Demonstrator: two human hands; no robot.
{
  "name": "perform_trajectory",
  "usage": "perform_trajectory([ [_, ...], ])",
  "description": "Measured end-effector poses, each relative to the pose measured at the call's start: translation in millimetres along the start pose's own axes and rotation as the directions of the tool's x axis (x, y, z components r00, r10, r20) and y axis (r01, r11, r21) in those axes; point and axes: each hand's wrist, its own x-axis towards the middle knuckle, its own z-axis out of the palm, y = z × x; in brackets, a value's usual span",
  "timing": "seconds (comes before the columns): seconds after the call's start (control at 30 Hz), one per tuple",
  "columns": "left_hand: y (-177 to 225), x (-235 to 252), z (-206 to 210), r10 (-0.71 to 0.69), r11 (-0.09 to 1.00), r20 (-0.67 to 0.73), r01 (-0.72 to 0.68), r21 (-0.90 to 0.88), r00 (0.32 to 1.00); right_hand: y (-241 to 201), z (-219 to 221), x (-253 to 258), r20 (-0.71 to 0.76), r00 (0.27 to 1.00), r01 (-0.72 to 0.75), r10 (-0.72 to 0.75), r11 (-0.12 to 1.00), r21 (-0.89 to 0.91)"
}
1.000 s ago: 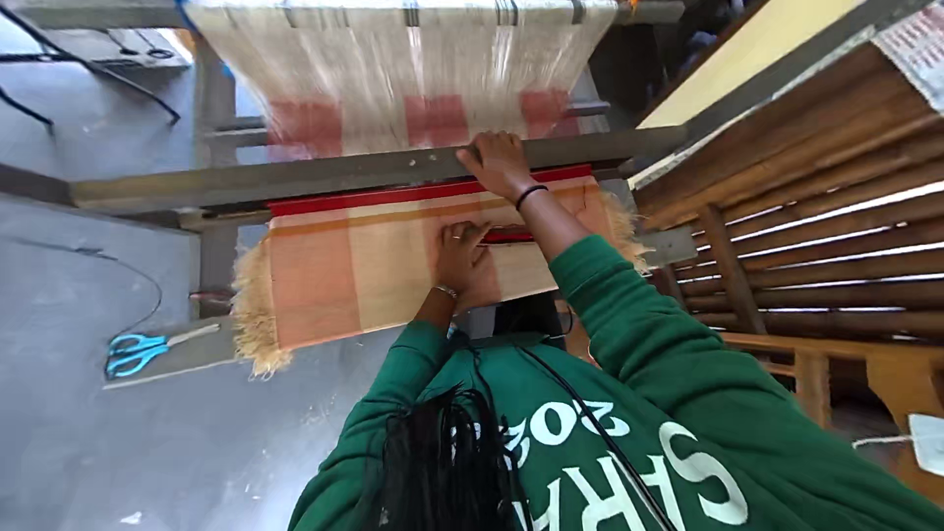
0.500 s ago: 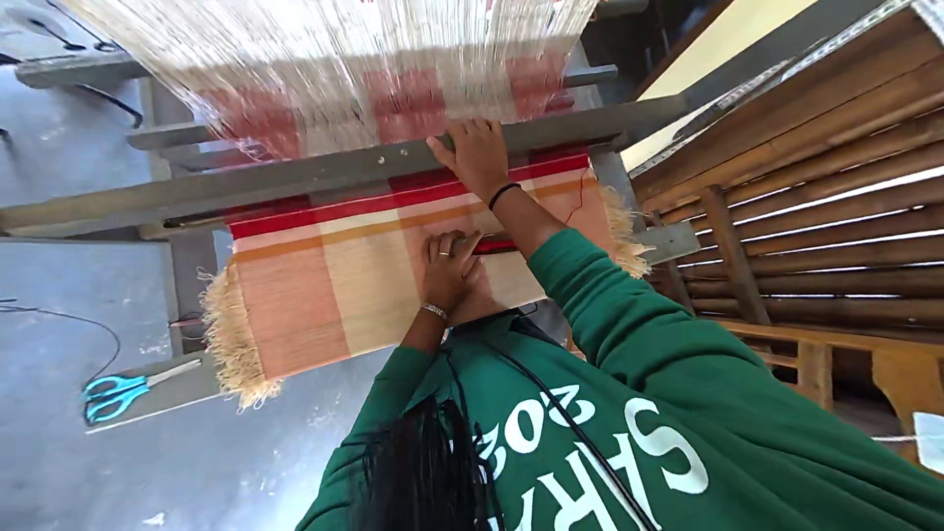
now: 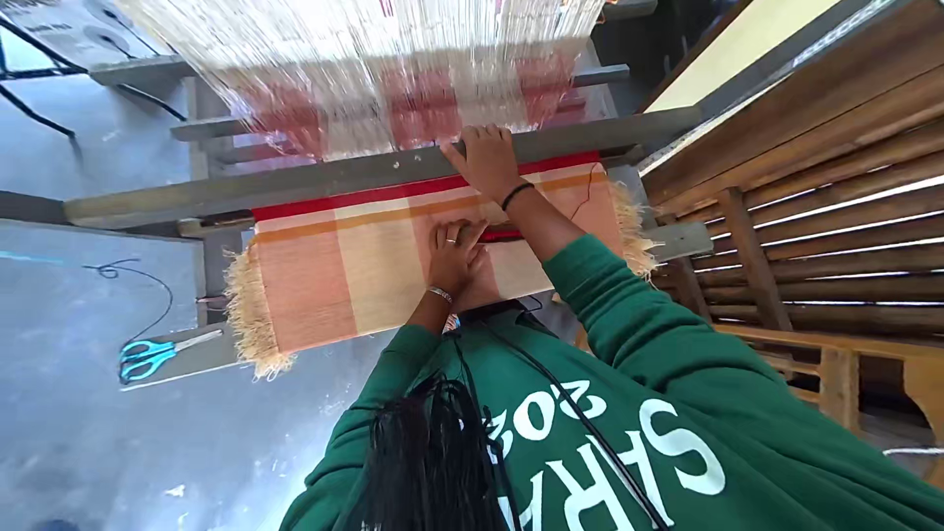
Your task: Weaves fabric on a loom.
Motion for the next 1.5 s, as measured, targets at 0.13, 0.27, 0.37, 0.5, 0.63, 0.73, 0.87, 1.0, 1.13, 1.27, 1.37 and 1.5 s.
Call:
perform_trajectory([
  [0.13,-1.9,1.4,3.8,-0.003,1.0,0.0,0.003,-0.001,1.0,16.0,4.4,-9.2,-0.117,0.984,0.156,-0.136,0.97,0.188],
  [0.27,-0.5,3.3,-1.4,-0.006,1.0,0.021,0.006,0.001,1.0,40.0,-8.4,-78.7,-0.214,0.962,0.242,-0.173,0.9,0.363],
  [0.37,-4.1,6.5,-10.1,0.021,0.996,0.049,-0.016,-0.092,0.999,80.5,6.5,-147.1,-0.063,0.991,0.129,-0.117,0.961,0.245],
  [0.5,-26.5,9.4,-55.6,-0.298,0.83,-0.137,0.186,-0.525,0.945,114.8,29.5,-192.0,0.06,0.998,-0.033,0.021,0.976,0.216],
  [0.63,-85.7,34.9,-118.6,-0.856,0.464,-0.293,0.382,-0.799,0.426,119.4,33.3,-193.1,-0.015,0.994,-0.099,0.107,0.962,0.256],
  [0.73,-124.5,59.5,-140.8,-0.919,0.337,-0.229,0.336,-0.88,0.321,128.7,19.0,-187.3,-0.008,0.982,-0.173,0.19,0.913,0.369],
  [0.87,-145.3,82.1,-142.1,-0.902,0.379,-0.262,0.338,-0.862,0.344,154.0,-5.7,-180.5,0.052,0.937,-0.326,0.346,0.812,0.485],
  [1.0,-168.3,118.2,-151.7,-0.89,0.371,-0.224,0.344,-0.863,0.397,188.9,-11.4,-174.6,0.027,0.897,-0.34,0.442,0.65,0.679],
  [1.13,-197.0,154.4,-160.0,-0.879,0.337,-0.194,0.279,-0.899,0.435,193.2,-18.9,-170.6,0.019,0.809,-0.34,0.588,0.441,0.831],
  [1.27,-205.0,174.1,-167.2,-0.877,0.32,-0.163,0.294,-0.901,0.453,188.3,-14.8,-174.4,-0.041,0.738,-0.304,0.673,0.386,0.871],
  [1.37,-197.9,165.2,-171.7,-0.874,0.342,-0.142,0.382,-0.859,0.464,195.9,-5.8,-175.1,-0.058,0.711,-0.235,0.701,0.315,0.919],
  [1.5,-192.4,157.4,-172.7,-0.869,0.424,-0.178,0.509,-0.749,0.462,216.2,-17.2,-174.1,-0.047,0.598,-0.241,0.8,0.236,0.942],
])
